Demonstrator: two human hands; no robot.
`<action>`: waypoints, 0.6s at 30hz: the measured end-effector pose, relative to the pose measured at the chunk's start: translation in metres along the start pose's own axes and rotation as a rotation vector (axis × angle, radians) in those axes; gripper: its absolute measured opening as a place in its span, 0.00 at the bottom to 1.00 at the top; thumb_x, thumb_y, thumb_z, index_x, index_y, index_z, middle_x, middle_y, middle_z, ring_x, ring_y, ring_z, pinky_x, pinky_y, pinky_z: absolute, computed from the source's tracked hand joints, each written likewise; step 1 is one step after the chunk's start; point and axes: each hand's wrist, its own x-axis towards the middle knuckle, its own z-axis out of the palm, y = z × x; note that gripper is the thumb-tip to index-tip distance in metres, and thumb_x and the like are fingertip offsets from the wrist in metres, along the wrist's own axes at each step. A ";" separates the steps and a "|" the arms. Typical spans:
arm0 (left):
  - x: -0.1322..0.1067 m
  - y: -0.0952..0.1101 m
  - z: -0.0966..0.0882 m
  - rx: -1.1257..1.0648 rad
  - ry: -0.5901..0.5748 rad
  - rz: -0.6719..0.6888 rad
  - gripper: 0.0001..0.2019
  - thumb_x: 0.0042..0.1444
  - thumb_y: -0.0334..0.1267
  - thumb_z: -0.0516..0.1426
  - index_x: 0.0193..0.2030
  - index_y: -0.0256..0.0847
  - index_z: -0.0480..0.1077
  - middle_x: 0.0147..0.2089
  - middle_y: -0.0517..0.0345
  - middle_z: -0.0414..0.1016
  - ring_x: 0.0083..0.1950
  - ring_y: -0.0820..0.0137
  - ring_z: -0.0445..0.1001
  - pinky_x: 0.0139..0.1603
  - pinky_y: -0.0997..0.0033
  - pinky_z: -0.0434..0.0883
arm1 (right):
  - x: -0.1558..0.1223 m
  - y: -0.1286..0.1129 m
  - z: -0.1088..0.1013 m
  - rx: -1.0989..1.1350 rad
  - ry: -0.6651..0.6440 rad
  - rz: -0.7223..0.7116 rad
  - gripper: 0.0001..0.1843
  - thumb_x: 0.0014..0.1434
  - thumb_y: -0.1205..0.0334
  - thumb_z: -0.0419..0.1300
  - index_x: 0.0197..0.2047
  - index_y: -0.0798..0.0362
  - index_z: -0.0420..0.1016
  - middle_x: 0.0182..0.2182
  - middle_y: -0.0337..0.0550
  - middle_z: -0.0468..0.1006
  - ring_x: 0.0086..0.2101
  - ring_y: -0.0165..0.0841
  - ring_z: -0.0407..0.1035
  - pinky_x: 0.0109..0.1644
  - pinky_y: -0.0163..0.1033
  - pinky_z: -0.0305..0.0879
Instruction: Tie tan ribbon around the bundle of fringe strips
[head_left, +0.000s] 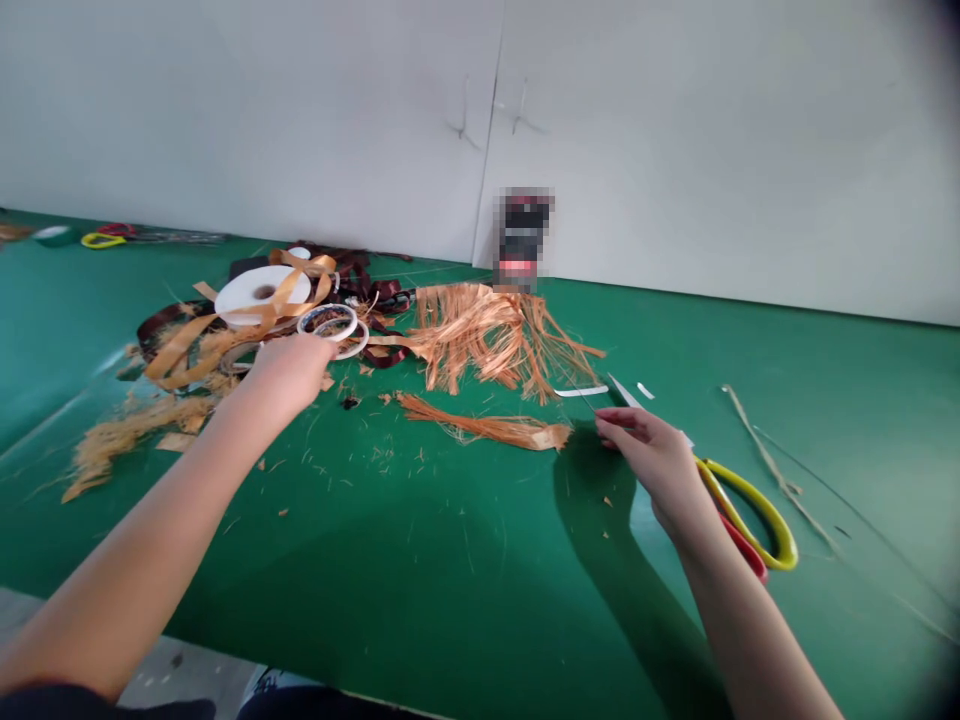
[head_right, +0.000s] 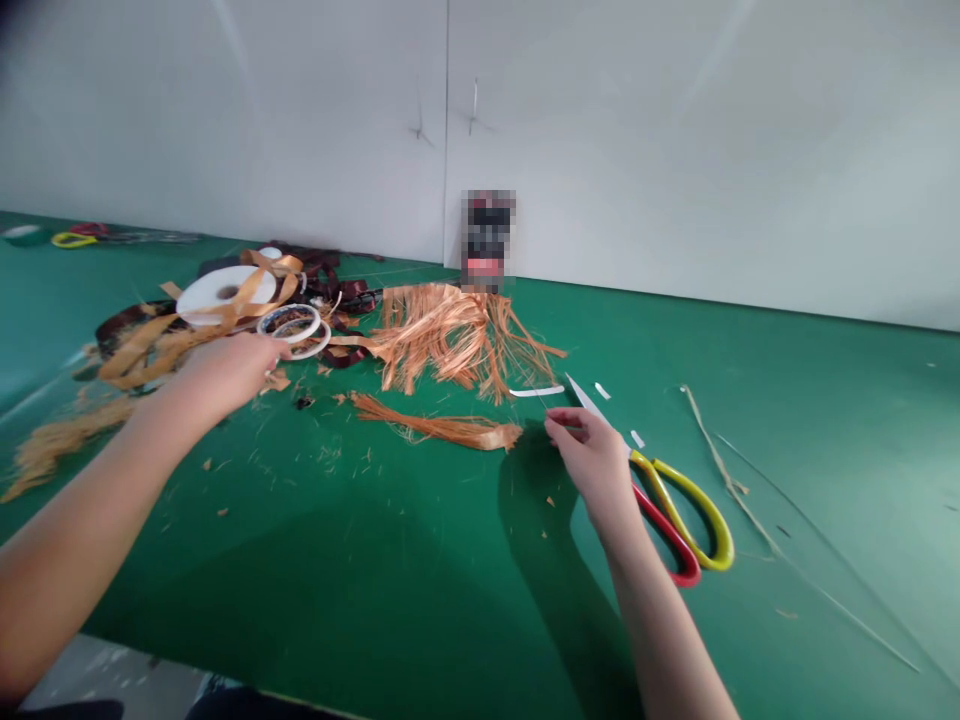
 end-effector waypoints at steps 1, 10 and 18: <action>0.002 -0.005 -0.006 0.068 0.050 -0.059 0.17 0.63 0.41 0.57 0.55 0.37 0.67 0.55 0.48 0.71 0.50 0.61 0.74 0.48 0.54 0.74 | -0.001 -0.001 -0.001 0.018 0.024 -0.004 0.08 0.53 0.61 0.64 0.37 0.54 0.77 0.31 0.43 0.79 0.32 0.35 0.73 0.42 0.45 0.71; 0.022 -0.053 -0.040 0.460 0.367 -0.420 0.17 0.62 0.41 0.57 0.56 0.38 0.67 0.56 0.48 0.70 0.52 0.60 0.73 0.50 0.53 0.73 | 0.001 -0.004 -0.002 0.058 0.155 0.011 0.12 0.43 0.57 0.63 0.33 0.52 0.77 0.29 0.45 0.79 0.28 0.36 0.73 0.37 0.44 0.70; 0.063 -0.107 -0.049 0.386 0.226 -0.537 0.17 0.62 0.41 0.57 0.56 0.37 0.67 0.55 0.49 0.71 0.51 0.60 0.74 0.49 0.53 0.74 | 0.003 -0.003 0.000 0.029 0.134 0.022 0.13 0.41 0.56 0.62 0.32 0.52 0.78 0.27 0.44 0.80 0.28 0.37 0.74 0.36 0.43 0.69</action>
